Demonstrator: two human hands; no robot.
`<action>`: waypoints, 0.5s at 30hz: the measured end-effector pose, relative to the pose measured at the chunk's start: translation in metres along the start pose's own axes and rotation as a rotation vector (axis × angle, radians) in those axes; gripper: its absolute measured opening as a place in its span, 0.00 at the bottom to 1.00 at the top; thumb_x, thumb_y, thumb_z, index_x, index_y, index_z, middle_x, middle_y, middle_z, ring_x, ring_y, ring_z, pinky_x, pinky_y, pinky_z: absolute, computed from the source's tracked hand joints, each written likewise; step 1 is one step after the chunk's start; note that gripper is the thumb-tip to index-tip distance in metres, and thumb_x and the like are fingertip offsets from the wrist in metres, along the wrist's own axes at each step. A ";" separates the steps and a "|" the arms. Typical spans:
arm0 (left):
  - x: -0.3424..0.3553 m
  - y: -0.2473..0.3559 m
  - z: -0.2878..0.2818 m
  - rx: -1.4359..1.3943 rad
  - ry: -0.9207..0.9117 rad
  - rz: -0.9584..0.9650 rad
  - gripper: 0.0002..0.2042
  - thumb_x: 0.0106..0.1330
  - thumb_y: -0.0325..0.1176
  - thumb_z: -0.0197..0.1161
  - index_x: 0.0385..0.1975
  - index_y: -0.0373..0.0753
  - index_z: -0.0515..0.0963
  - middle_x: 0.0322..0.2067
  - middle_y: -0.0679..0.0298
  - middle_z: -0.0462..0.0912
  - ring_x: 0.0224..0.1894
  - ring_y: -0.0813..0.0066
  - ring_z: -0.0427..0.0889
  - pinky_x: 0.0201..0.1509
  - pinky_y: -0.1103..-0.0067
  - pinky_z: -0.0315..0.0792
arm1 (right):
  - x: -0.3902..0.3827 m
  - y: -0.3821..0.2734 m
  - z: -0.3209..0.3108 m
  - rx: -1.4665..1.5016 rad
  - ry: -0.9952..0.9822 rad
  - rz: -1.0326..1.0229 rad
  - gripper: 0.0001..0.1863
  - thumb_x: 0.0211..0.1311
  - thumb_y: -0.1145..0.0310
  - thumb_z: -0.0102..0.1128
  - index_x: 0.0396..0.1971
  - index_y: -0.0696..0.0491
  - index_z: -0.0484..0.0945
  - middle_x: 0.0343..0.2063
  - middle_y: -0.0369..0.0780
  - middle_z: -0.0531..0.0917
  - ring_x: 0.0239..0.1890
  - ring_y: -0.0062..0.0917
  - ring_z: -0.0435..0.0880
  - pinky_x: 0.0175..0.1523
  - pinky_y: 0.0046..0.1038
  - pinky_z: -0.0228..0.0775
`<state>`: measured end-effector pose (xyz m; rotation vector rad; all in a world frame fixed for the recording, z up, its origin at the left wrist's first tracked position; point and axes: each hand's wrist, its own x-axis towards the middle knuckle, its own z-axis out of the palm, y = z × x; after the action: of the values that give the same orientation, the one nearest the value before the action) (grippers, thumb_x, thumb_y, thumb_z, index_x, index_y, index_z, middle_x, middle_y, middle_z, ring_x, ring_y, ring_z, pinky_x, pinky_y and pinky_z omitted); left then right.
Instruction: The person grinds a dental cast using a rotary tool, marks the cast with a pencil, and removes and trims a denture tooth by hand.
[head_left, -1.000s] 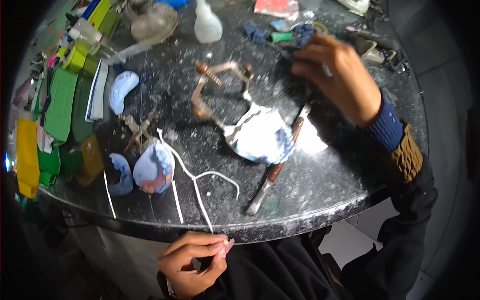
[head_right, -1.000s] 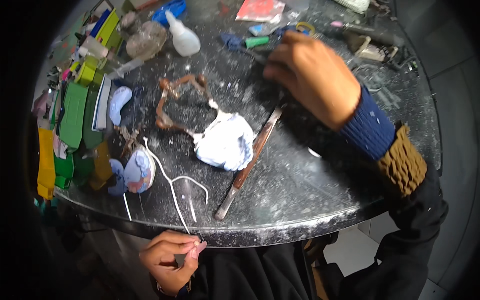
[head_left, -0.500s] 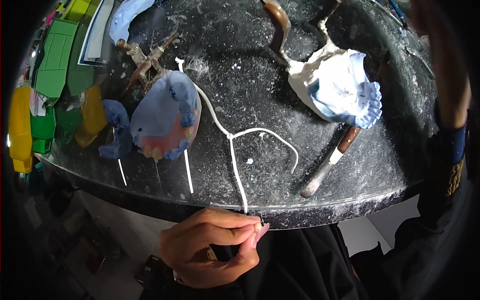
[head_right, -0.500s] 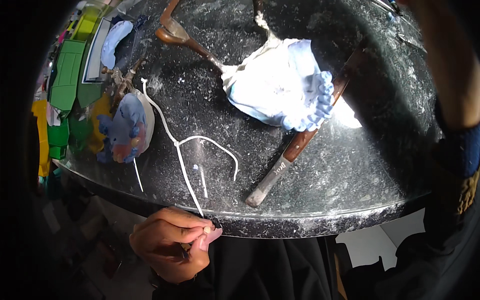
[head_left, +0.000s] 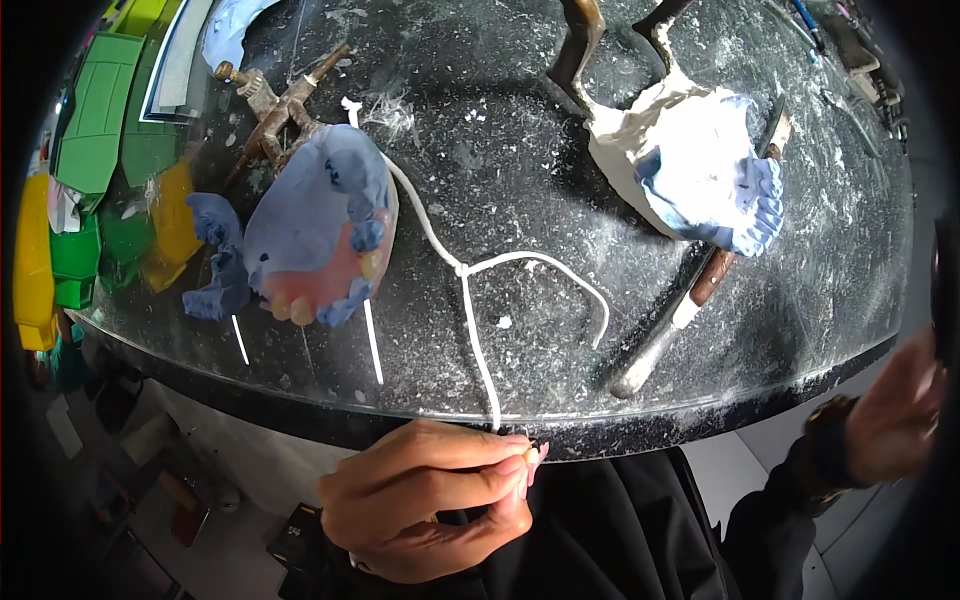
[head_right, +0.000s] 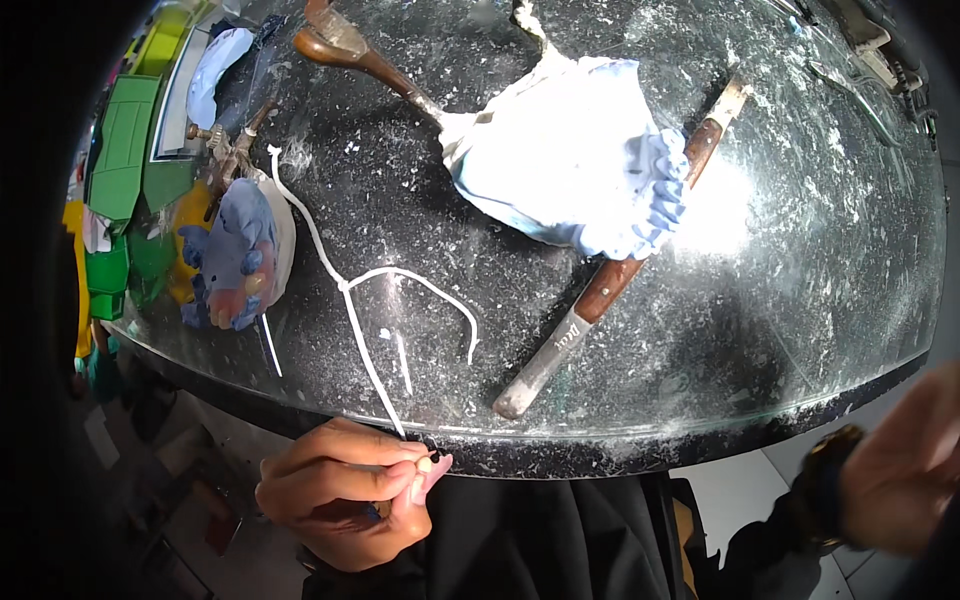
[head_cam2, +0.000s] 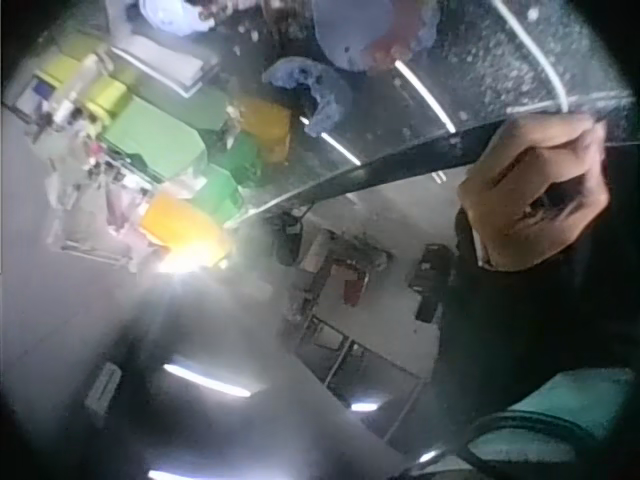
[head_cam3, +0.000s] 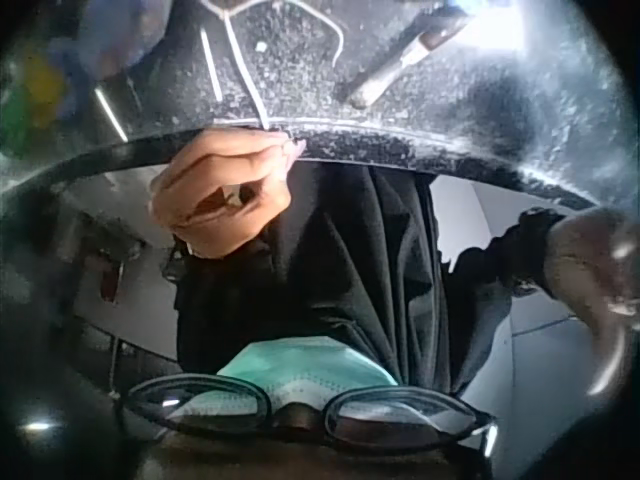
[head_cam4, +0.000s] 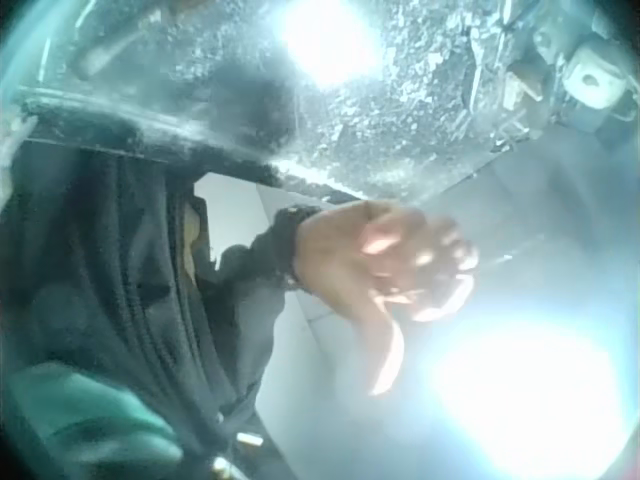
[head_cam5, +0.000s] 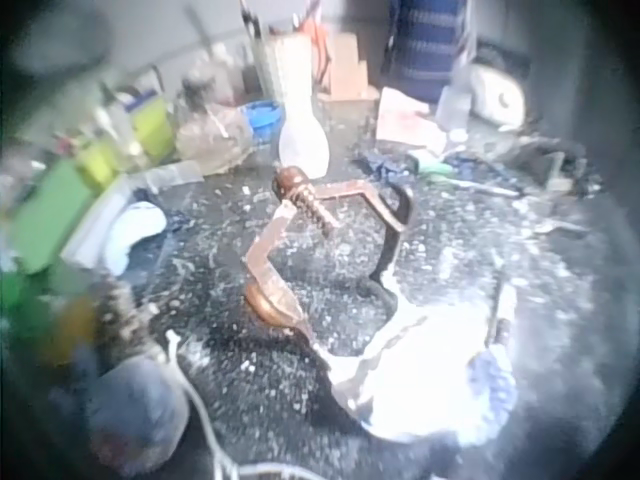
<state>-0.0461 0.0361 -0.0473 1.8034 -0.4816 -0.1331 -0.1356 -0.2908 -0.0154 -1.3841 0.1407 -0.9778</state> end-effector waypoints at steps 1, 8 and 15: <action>-0.001 -0.001 0.001 0.002 -0.004 -0.004 0.11 0.36 0.13 0.66 0.23 0.31 0.79 0.25 0.57 0.82 0.24 0.74 0.83 0.25 0.86 0.78 | -0.023 0.002 0.016 -0.049 0.065 0.032 0.25 0.69 0.55 0.37 0.59 0.55 0.60 0.48 0.42 0.75 0.51 0.26 0.74 0.54 0.29 0.66; 0.001 0.000 -0.001 0.105 0.004 -0.063 0.11 0.36 0.13 0.67 0.22 0.30 0.79 0.23 0.57 0.81 0.24 0.74 0.83 0.27 0.86 0.80 | -0.070 0.036 0.089 -0.008 -0.901 0.270 0.23 0.52 0.78 0.64 0.49 0.59 0.69 0.31 0.49 0.83 0.33 0.37 0.85 0.37 0.35 0.81; -0.001 0.005 0.009 0.128 0.111 -0.025 0.10 0.36 0.11 0.67 0.21 0.28 0.79 0.21 0.59 0.80 0.25 0.75 0.82 0.28 0.86 0.80 | -0.080 0.032 0.101 -0.011 -0.979 0.221 0.19 0.44 0.76 0.70 0.40 0.60 0.78 0.38 0.48 0.79 0.39 0.42 0.83 0.45 0.33 0.80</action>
<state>-0.0509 0.0271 -0.0449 1.9314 -0.3957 -0.0193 -0.1072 -0.1669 -0.0544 -1.6718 -0.4272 -0.0495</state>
